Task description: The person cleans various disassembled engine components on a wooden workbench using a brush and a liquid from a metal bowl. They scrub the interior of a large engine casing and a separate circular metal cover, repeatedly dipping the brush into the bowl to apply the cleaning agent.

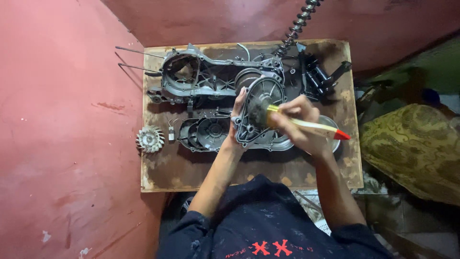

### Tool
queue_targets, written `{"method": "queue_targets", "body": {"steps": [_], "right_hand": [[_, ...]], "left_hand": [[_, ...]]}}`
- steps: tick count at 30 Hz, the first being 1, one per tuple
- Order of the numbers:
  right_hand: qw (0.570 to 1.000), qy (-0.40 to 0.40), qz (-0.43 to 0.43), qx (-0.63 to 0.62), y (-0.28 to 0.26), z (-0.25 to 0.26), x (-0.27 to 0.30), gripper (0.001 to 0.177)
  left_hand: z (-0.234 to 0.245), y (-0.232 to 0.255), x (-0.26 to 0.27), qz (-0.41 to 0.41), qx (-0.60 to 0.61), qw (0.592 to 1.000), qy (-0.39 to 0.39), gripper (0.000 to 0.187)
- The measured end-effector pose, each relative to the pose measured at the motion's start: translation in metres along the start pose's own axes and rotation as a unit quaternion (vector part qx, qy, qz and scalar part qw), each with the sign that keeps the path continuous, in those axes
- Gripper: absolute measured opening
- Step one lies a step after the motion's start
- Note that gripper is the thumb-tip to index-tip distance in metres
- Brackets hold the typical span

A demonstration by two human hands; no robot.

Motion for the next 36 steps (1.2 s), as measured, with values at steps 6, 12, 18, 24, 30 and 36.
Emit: {"method": "queue_targets", "body": {"steps": [6,12,18,24,30,36], "right_hand": [[0.993,-0.069,0.083,0.05,-0.039,-0.002,0.006,0.029],[0.994,0.107,0.031,0.006,-0.027,-0.007,0.009,0.028],[0.987,0.015,0.135,0.086,-0.042,-0.008,0.015,0.022],[0.991,-0.015,0.104,0.088,-0.053,-0.007,0.006,0.023],[0.995,0.096,0.025,0.03,-0.028,-0.014,-0.003,0.021],[0.995,-0.004,0.091,-0.032,-0.028,-0.015,-0.001,0.023]], "left_hand": [[-0.02,-0.007,-0.003,0.087,0.055,0.995,-0.02,0.063],[-0.014,-0.014,-0.001,0.081,0.092,0.992,0.013,0.059],[-0.036,-0.003,0.001,0.069,0.028,0.997,0.034,0.054],[-0.013,-0.006,0.003,0.045,0.059,0.997,-0.003,0.05],[-0.019,0.0,0.007,0.032,0.064,0.997,0.002,0.052],[0.026,-0.009,0.003,-0.094,-0.118,0.989,-0.001,0.049]]}}
Point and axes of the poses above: each hand's wrist, its own x-axis away from the middle knuckle, its own z-axis out of the back of the hand, y = z × x, the point moved 3 cm from there along -x, towards the middle knuckle, and after that the axes turned 8 degrees about -y, right-handed, at the moved point
